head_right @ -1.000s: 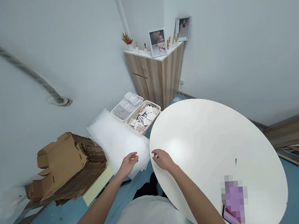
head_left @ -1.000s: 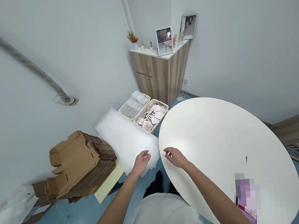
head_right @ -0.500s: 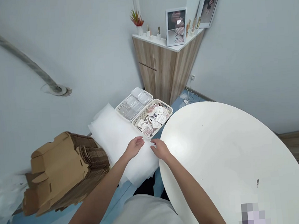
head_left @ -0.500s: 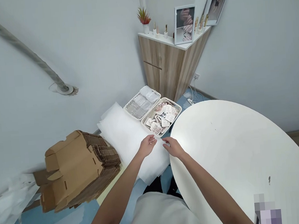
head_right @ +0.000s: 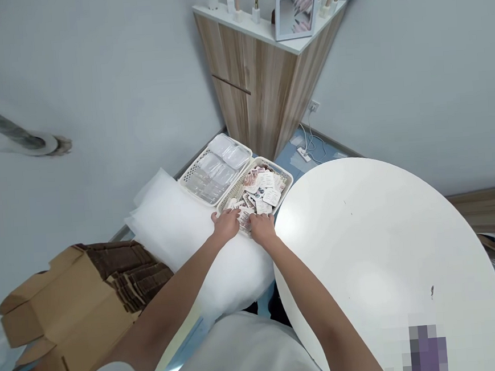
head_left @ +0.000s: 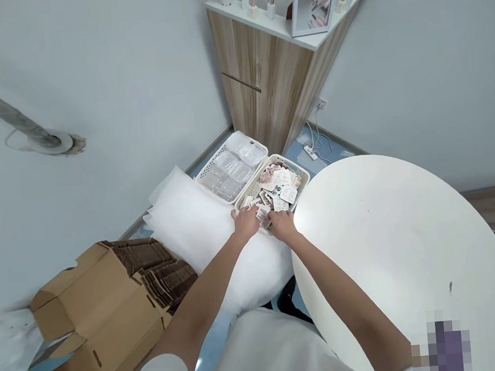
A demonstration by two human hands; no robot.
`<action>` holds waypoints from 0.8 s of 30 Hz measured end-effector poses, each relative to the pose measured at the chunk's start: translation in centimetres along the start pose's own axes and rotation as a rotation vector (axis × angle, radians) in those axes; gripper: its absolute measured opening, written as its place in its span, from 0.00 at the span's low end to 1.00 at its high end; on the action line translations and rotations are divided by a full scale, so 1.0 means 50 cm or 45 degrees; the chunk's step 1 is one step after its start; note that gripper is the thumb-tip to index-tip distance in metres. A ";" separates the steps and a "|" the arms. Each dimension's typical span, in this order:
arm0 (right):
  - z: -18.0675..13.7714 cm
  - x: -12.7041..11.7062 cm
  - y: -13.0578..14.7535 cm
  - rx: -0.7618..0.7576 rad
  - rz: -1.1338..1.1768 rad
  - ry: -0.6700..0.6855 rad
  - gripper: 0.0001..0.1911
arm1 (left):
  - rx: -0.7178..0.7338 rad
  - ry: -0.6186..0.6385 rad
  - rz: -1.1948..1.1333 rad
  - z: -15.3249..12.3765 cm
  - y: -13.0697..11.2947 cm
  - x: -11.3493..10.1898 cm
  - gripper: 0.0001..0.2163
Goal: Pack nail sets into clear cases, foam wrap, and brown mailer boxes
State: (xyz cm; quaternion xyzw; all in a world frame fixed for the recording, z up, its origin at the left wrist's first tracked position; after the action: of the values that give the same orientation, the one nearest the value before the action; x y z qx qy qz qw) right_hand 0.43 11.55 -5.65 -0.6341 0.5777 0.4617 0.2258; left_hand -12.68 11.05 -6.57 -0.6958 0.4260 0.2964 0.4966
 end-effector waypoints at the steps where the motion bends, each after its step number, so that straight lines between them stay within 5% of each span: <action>1: 0.007 0.003 0.002 0.014 -0.016 0.014 0.13 | 0.005 0.005 0.028 0.003 -0.001 0.005 0.18; 24: 0.041 0.011 -0.006 0.116 -0.039 -0.118 0.10 | 0.090 -0.012 -0.195 -0.048 -0.005 0.028 0.20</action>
State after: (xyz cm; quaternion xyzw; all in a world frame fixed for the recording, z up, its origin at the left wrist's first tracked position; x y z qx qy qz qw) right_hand -0.01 13.01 -7.14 -0.6100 0.5772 0.4601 0.2880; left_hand -11.83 8.41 -6.83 -0.7068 0.3794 0.2456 0.5441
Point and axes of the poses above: each hand's wrist, its own z-axis towards the middle knuckle, its own x-axis out of the palm, y = z × x, the point moved 2 cm from there along z, towards the middle knuckle, and after that the axes turned 2 degrees about y, right-handed, at the moved point
